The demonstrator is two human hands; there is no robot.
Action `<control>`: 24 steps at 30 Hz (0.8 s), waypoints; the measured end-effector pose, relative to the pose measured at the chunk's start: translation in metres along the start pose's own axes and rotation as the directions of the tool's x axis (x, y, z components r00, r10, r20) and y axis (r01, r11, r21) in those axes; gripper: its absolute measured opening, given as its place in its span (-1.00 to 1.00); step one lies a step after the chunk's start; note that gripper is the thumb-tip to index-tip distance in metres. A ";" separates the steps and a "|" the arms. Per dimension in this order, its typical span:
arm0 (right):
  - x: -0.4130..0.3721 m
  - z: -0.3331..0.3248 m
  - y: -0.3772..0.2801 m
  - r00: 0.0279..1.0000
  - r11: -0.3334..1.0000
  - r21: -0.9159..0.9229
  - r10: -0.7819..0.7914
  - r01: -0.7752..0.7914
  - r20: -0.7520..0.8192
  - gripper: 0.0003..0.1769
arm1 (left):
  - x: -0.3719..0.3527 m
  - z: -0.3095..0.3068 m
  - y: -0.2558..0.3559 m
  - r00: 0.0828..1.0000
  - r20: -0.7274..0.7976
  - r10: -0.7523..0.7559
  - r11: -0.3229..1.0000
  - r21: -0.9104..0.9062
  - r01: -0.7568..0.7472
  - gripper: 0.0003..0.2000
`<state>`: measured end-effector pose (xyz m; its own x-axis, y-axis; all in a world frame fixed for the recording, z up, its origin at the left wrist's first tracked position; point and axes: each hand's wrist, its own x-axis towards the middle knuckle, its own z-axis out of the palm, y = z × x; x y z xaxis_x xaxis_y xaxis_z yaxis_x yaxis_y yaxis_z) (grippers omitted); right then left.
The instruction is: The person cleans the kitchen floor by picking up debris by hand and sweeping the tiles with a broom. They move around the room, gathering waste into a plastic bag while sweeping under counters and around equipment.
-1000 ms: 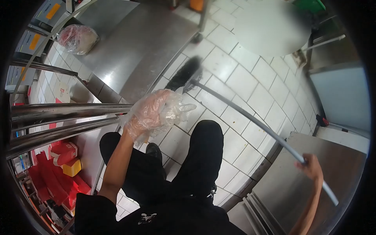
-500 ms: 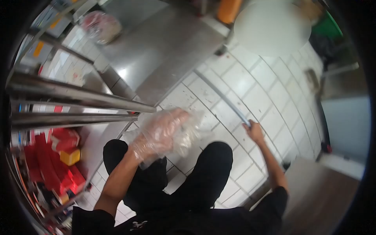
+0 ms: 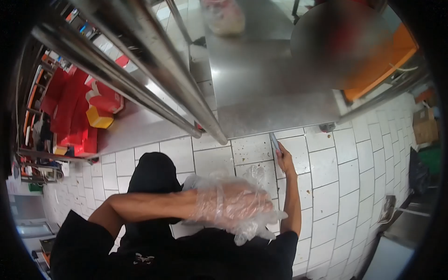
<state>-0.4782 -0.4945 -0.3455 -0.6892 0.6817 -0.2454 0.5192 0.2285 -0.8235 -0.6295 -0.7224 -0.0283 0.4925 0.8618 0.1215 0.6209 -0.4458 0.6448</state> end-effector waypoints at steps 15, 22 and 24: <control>-0.445 -0.267 -0.124 0.717 0.718 -0.073 0.696 -0.692 0.040 -0.48 | 0.038 -0.019 -0.026 0.998 0.033 -0.062 0.980 -0.188 0.067 -0.58; -0.448 -0.313 -0.275 0.553 0.545 -0.195 0.833 -0.815 0.018 -0.75 | 0.036 -0.024 -0.020 0.995 0.013 -0.103 0.991 -0.087 0.104 -0.63; -0.422 -0.273 -0.272 0.659 0.594 -0.332 0.741 -0.733 -0.129 -0.71 | 0.034 -0.012 -0.021 0.995 -0.023 -0.097 0.990 -0.109 0.094 -0.63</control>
<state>-0.1907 -0.6553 0.1219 -0.0043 0.7079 -0.7063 0.9813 -0.1329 -0.1393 -0.6334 -0.6805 -0.0288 0.4157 0.9063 0.0757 0.5944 -0.3338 0.7316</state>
